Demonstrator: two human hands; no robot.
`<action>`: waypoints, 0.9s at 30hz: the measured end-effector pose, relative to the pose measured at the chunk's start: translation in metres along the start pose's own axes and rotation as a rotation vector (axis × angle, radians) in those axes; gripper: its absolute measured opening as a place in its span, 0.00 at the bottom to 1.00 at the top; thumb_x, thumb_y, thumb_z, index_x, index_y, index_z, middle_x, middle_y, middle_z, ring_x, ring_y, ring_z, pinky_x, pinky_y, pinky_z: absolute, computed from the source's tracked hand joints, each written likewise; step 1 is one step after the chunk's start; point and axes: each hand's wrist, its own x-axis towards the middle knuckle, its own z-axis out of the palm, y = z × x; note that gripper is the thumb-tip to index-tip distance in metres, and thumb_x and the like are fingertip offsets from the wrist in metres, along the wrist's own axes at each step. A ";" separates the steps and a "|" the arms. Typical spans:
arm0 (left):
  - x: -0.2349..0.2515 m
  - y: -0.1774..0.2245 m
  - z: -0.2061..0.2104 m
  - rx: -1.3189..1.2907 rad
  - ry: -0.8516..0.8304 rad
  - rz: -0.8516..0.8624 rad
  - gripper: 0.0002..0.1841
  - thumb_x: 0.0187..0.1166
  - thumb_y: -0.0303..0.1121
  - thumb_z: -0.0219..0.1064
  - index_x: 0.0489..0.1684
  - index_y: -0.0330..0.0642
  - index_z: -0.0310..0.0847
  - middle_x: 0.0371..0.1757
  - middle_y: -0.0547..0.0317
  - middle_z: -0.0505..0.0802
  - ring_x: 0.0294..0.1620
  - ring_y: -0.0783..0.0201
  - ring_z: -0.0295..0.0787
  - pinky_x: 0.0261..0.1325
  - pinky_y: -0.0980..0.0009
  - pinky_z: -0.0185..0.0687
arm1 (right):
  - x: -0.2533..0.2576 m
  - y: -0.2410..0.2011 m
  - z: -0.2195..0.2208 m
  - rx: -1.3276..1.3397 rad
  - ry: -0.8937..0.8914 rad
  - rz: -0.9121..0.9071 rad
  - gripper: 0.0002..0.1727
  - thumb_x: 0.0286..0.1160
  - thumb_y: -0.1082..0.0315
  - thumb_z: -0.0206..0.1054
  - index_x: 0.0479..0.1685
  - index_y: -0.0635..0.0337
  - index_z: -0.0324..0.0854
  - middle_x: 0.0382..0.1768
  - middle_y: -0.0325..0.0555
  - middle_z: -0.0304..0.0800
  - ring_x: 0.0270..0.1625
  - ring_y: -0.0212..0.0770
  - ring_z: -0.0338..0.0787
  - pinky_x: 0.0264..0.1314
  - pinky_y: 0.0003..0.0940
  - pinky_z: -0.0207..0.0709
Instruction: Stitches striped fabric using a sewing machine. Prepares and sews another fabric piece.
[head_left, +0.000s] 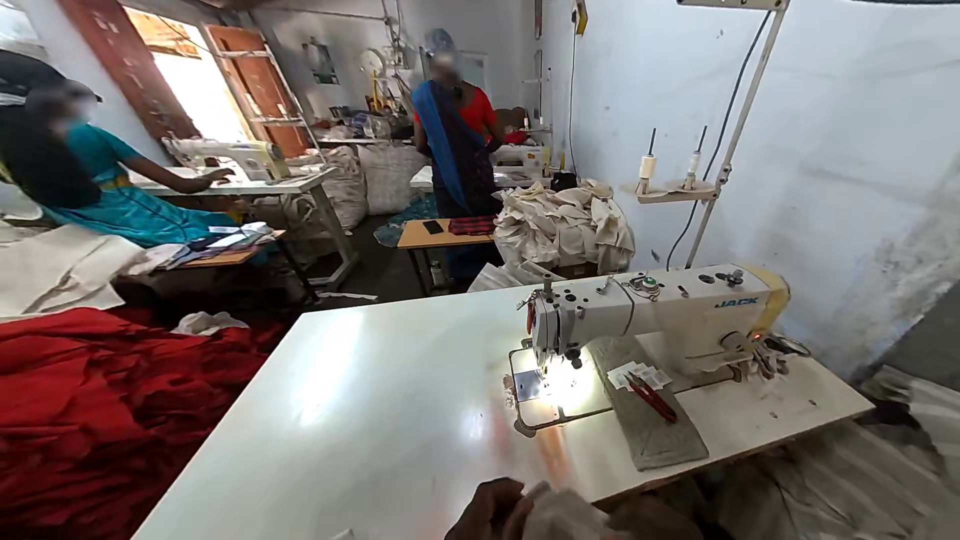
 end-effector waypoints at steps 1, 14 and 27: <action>0.002 0.013 -0.004 -0.040 -0.018 0.067 0.16 0.79 0.28 0.70 0.57 0.23 0.83 0.36 0.50 0.95 0.34 0.69 0.92 0.42 0.72 0.90 | 0.005 -0.001 0.009 0.084 0.363 -0.192 0.15 0.81 0.57 0.69 0.49 0.58 0.95 0.48 0.49 0.97 0.57 0.48 0.94 0.64 0.46 0.85; -0.007 0.063 -0.032 -0.227 -0.073 0.212 0.09 0.80 0.29 0.71 0.44 0.30 0.94 0.41 0.52 0.96 0.43 0.80 0.90 0.48 0.85 0.85 | 0.005 -0.067 0.010 0.411 0.918 -0.625 0.01 0.72 0.67 0.75 0.37 0.50 0.91 0.36 0.38 0.89 0.45 0.31 0.85 0.52 0.25 0.76; -0.011 0.076 -0.030 -0.299 -0.033 0.288 0.10 0.85 0.28 0.64 0.46 0.29 0.89 0.45 0.53 0.92 0.48 0.81 0.86 0.53 0.86 0.82 | 0.003 -0.067 -0.002 0.432 0.851 -0.700 0.04 0.75 0.63 0.75 0.42 0.50 0.94 0.38 0.36 0.94 0.50 0.30 0.89 0.74 0.37 0.71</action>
